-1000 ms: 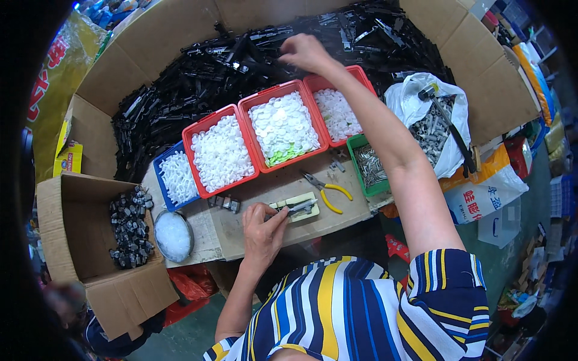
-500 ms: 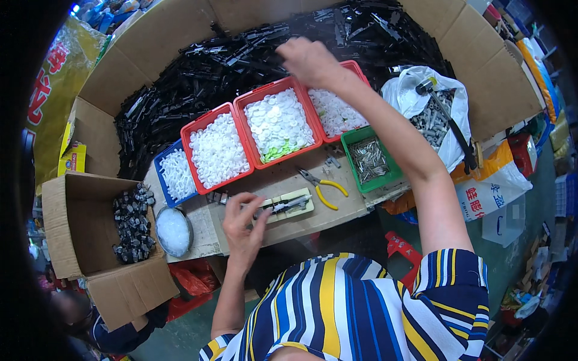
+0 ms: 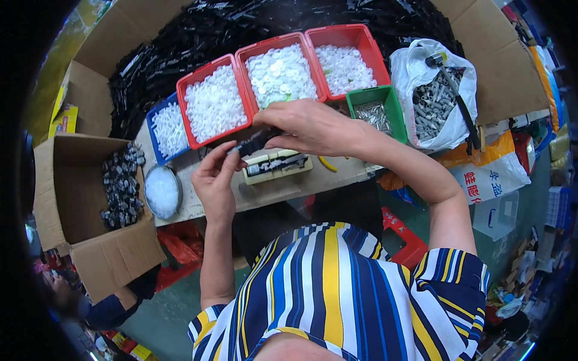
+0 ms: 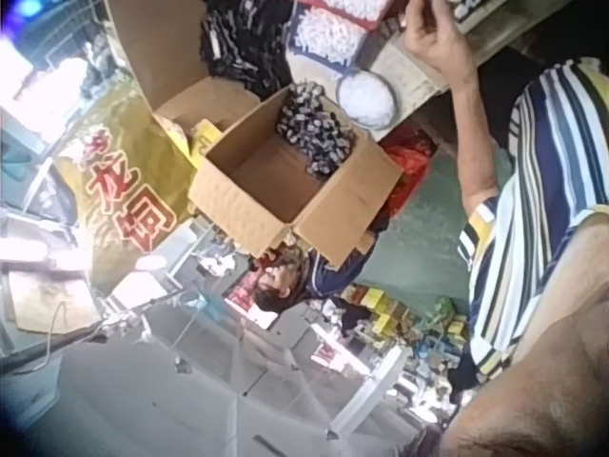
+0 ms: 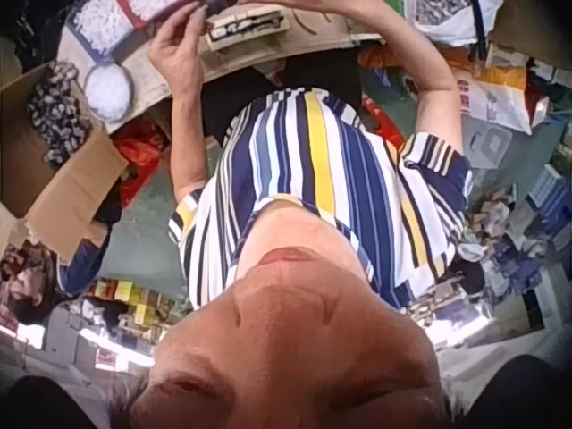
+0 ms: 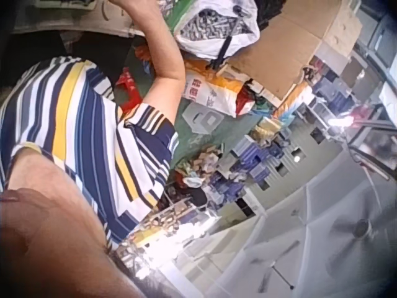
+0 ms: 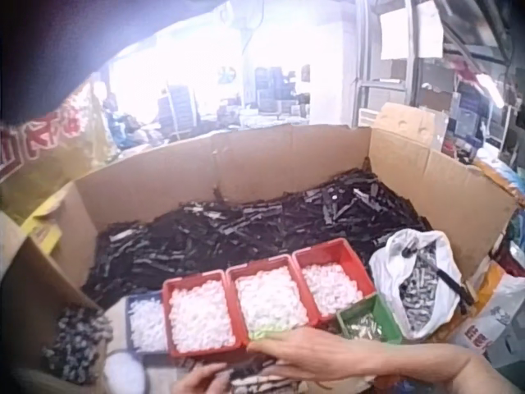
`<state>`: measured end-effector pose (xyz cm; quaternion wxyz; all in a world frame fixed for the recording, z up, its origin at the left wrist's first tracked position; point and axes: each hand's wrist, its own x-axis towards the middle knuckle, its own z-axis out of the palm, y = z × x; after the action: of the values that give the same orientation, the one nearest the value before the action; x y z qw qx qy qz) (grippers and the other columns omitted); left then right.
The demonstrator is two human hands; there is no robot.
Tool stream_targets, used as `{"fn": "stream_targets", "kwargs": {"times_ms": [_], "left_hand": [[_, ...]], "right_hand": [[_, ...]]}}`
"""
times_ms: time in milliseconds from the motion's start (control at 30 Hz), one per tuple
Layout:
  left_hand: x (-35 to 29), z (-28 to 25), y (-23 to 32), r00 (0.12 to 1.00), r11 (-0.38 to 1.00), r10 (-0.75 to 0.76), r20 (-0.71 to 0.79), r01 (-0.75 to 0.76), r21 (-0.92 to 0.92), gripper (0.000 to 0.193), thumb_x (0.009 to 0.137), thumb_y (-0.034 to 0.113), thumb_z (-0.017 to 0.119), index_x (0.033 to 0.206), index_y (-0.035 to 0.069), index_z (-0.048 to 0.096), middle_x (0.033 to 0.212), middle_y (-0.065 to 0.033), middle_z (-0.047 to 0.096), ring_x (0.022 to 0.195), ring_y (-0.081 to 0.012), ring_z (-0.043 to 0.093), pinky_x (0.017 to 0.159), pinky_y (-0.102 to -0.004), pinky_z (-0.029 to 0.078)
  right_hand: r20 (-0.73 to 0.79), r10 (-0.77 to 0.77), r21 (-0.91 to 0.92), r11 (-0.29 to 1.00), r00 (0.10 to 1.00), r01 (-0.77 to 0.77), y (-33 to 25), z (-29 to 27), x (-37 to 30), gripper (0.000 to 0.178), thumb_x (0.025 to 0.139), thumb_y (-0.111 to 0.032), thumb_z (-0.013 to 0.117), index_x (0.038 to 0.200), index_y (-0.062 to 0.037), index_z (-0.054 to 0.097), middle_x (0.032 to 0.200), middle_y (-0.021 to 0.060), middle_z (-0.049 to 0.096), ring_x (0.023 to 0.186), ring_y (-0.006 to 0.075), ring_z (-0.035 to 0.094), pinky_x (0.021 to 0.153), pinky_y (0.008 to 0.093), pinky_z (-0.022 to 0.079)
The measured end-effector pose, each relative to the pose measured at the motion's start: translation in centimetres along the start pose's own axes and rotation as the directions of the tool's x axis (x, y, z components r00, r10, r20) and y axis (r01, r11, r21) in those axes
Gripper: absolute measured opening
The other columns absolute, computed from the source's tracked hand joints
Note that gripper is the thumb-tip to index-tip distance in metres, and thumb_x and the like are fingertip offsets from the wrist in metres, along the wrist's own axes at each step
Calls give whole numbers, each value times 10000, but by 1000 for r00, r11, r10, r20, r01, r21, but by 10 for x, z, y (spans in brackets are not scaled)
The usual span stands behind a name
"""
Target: The person assembles small metal lock bodies by hand. They pick up a lock body, insert a white plastic component and a metal pin, and then use a hammer to tap the pin into place. The person repeats this process for multiple units, placing the finished locks into a cardboard box.
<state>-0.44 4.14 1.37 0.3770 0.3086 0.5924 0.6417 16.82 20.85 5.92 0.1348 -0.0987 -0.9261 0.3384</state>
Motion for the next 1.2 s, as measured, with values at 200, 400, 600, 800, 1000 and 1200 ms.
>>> {"fn": "stream_targets", "kwargs": {"times_ms": [200,400,600,800,1000,1200], "left_hand": [[-1,-12,-10,970,945,-217,107,237,-227,207,941,93,700,1105,-33,711,884,-70,708,695,-105,640,659,-221,513],[-4,-13,-16,998,995,-57,-11,58,75,180,950,103,696,1098,9,734,985,-44,696,903,-116,649,811,-245,493],[-6,-30,-21,989,929,148,-21,-132,345,174,944,82,696,1094,4,740,1108,-57,645,1082,-135,574,918,-258,437],[-11,-31,-22,985,894,173,-5,-155,420,166,927,81,709,1074,11,745,1089,-59,660,1092,-159,587,929,-283,440],[-13,-25,-19,963,802,267,45,-248,543,170,882,69,729,1040,10,746,1025,-87,673,1033,-208,613,937,-338,452],[-12,-1,-32,799,523,432,419,-600,605,236,791,49,756,1019,5,719,1017,-130,647,1021,-305,612,902,-407,476]], "right_hand": [[-129,-87,-359,933,988,35,-13,21,-28,340,822,-171,765,1116,-49,644,1017,89,635,993,253,642,820,394,477],[-194,52,-163,983,980,-85,0,43,-48,308,793,-178,787,1053,-53,681,970,84,598,949,259,596,779,409,458],[-205,82,-102,989,975,-104,13,72,-54,283,803,-188,779,1028,-45,687,961,82,588,936,264,581,759,409,446],[-164,108,-146,980,981,-132,11,77,-49,271,813,-210,768,1028,-63,694,951,73,581,955,257,574,779,411,437],[-123,122,-241,959,985,-149,5,78,-47,265,818,-218,761,1036,-82,693,963,60,575,970,243,565,784,406,434],[-130,125,-268,951,984,-156,4,78,-50,302,822,-219,762,1075,-77,679,981,66,583,992,251,571,803,413,448]]}}
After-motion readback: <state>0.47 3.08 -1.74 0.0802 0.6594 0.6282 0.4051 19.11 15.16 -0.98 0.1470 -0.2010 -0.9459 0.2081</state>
